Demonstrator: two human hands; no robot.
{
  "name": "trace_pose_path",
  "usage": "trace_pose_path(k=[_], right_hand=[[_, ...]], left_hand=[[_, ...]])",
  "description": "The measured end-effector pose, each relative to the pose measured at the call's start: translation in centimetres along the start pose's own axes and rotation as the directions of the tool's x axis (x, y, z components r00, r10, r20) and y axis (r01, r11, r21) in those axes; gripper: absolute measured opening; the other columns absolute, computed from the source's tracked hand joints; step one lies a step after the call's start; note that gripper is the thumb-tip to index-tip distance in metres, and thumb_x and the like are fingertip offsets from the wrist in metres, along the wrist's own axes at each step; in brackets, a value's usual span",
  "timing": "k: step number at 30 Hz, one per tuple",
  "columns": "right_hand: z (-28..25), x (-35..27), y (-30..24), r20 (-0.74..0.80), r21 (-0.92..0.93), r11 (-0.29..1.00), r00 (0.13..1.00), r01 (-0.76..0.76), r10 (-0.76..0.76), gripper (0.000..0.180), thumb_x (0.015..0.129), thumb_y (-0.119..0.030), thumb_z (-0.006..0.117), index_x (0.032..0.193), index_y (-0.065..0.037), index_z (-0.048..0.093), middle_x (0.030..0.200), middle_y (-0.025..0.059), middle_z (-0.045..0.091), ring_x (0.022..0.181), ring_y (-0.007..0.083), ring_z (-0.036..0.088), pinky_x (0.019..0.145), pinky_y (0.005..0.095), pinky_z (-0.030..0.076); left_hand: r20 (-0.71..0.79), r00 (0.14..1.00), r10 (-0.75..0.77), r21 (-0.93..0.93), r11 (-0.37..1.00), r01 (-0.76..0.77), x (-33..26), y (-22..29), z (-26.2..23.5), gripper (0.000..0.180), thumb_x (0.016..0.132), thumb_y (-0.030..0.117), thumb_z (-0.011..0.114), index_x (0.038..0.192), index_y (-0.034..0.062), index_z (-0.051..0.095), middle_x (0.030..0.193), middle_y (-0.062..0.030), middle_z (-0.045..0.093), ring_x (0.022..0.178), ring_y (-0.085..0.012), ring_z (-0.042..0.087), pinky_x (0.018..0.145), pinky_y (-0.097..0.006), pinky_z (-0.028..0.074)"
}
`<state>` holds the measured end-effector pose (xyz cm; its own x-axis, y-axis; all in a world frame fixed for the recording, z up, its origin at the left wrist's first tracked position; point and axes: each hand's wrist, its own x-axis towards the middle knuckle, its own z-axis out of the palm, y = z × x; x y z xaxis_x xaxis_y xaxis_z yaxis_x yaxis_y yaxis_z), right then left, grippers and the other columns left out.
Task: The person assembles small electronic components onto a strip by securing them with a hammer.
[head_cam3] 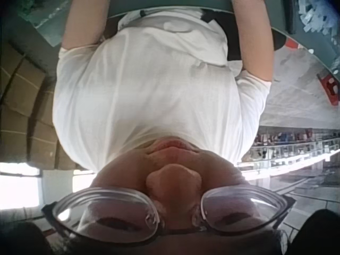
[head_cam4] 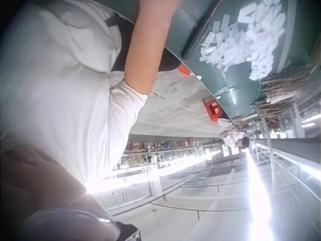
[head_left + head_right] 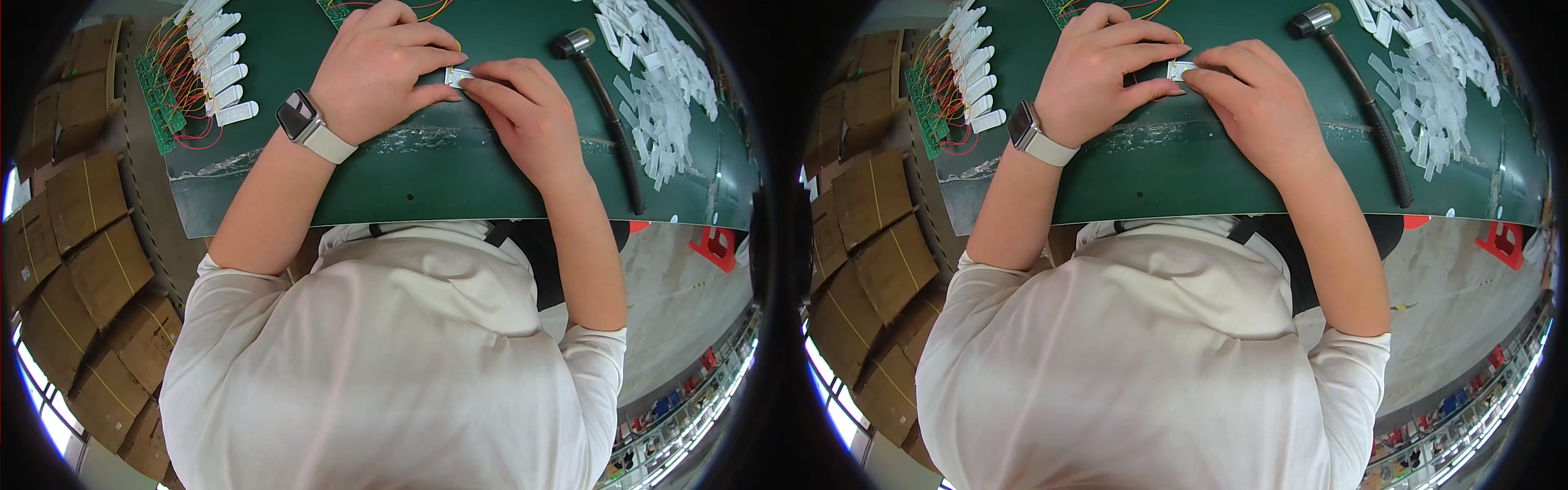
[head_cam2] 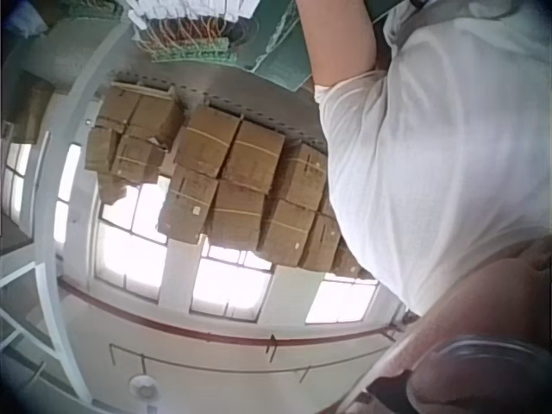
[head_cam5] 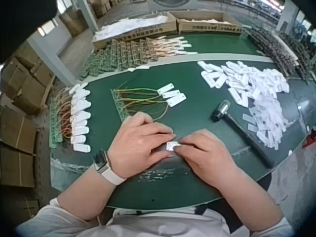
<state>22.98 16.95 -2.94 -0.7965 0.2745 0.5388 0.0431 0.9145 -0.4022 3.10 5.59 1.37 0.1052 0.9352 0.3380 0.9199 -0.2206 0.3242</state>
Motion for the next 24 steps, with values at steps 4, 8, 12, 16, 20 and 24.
trace_pose_path(k=[4, 8, 12, 16, 20, 24], right_hand=[[0.2, 0.0, -0.2, -0.014, -0.01, 1.0, 1.0, 0.001, -0.002, 0.027, 0.074, 0.0, 0.078, 0.099, -0.009, 0.076, 0.102, 0.0025, 0.07, 0.095, 0.0236, 0.067, 0.08, 0.0359, 0.057], [0.1, 0.0, -0.3, -0.007, -0.027, 1.0, 1.0, 0.002, -0.003, 0.026, 0.076, -0.002, 0.079, 0.1, -0.01, 0.076, 0.102, 0.0025, 0.07, 0.095, 0.0234, 0.066, 0.08, 0.0357, 0.057], [0.0, 0.1, -0.3, 0.008, -0.044, 0.999, 1.0, 0.004, -0.003, 0.025, 0.077, -0.003, 0.079, 0.1, -0.01, 0.076, 0.103, 0.0025, 0.071, 0.095, 0.0232, 0.066, 0.08, 0.0358, 0.057], [0.1, 0.0, -0.2, 0.002, -0.042, 0.999, 1.0, 0.009, -0.009, 0.023, 0.078, -0.005, 0.079, 0.1, -0.01, 0.077, 0.102, 0.0027, 0.071, 0.095, 0.0232, 0.066, 0.08, 0.0361, 0.057], [0.2, 0.0, 0.2, -0.013, -0.02, 1.0, 1.0, 0.024, -0.025, 0.021, 0.08, -0.006, 0.079, 0.1, -0.01, 0.077, 0.102, 0.0029, 0.071, 0.095, 0.0235, 0.067, 0.08, 0.0361, 0.057], [0.1, -0.1, 0.2, -0.011, -0.018, 0.999, 1.0, 0.029, -0.029, 0.02, 0.08, -0.006, 0.079, 0.1, -0.01, 0.077, 0.102, 0.0029, 0.072, 0.094, 0.0237, 0.067, 0.079, 0.0362, 0.057]], left_hand=[[-0.006, 1.0, -0.012, 0.034, 0.999, 0.012, -0.4, 0.0, 0.2, 0.039, 0.073, 0.028, 0.084, 0.109, 0.0113, 0.078, 0.114, 0.0019, 0.071, 0.101, -0.0243, 0.057, 0.089, -0.038, 0.047], [0.035, 0.999, -0.04, 0.031, 0.999, 0.039, -0.5, 0.2, 0.0, 0.045, 0.075, 0.031, 0.084, 0.115, 0.0116, 0.076, 0.119, 0.0017, 0.067, 0.108, -0.0249, 0.055, 0.093, -0.04, 0.044], [0.055, 0.997, -0.056, 0.037, 0.998, 0.054, -0.8, 0.2, 0.0, 0.048, 0.077, 0.034, 0.083, 0.119, 0.012, 0.075, 0.123, 0.0013, 0.065, 0.111, -0.0249, 0.053, 0.096, -0.04, 0.042], [0.05, 0.996, -0.068, 0.065, 0.996, 0.065, -1.0, 0.4, 0.1, 0.049, 0.078, 0.036, 0.083, 0.12, 0.0129, 0.075, 0.124, 0.0011, 0.065, 0.111, -0.0247, 0.053, 0.098, -0.041, 0.04], [0.045, 0.994, -0.097, 0.124, 0.988, 0.091, -1.2, 0.8, 0.0, 0.05, 0.079, 0.04, 0.082, 0.123, 0.0162, 0.075, 0.127, -0.0001, 0.063, 0.114, -0.0248, 0.052, 0.103, -0.045, 0.036], [0.034, 0.993, -0.117, 0.165, 0.98, 0.109, -1.3, 0.9, -0.2, 0.05, 0.079, 0.046, 0.081, 0.123, 0.0221, 0.077, 0.13, -0.0026, 0.06, 0.116, -0.0268, 0.05, 0.104, -0.048, 0.034]])
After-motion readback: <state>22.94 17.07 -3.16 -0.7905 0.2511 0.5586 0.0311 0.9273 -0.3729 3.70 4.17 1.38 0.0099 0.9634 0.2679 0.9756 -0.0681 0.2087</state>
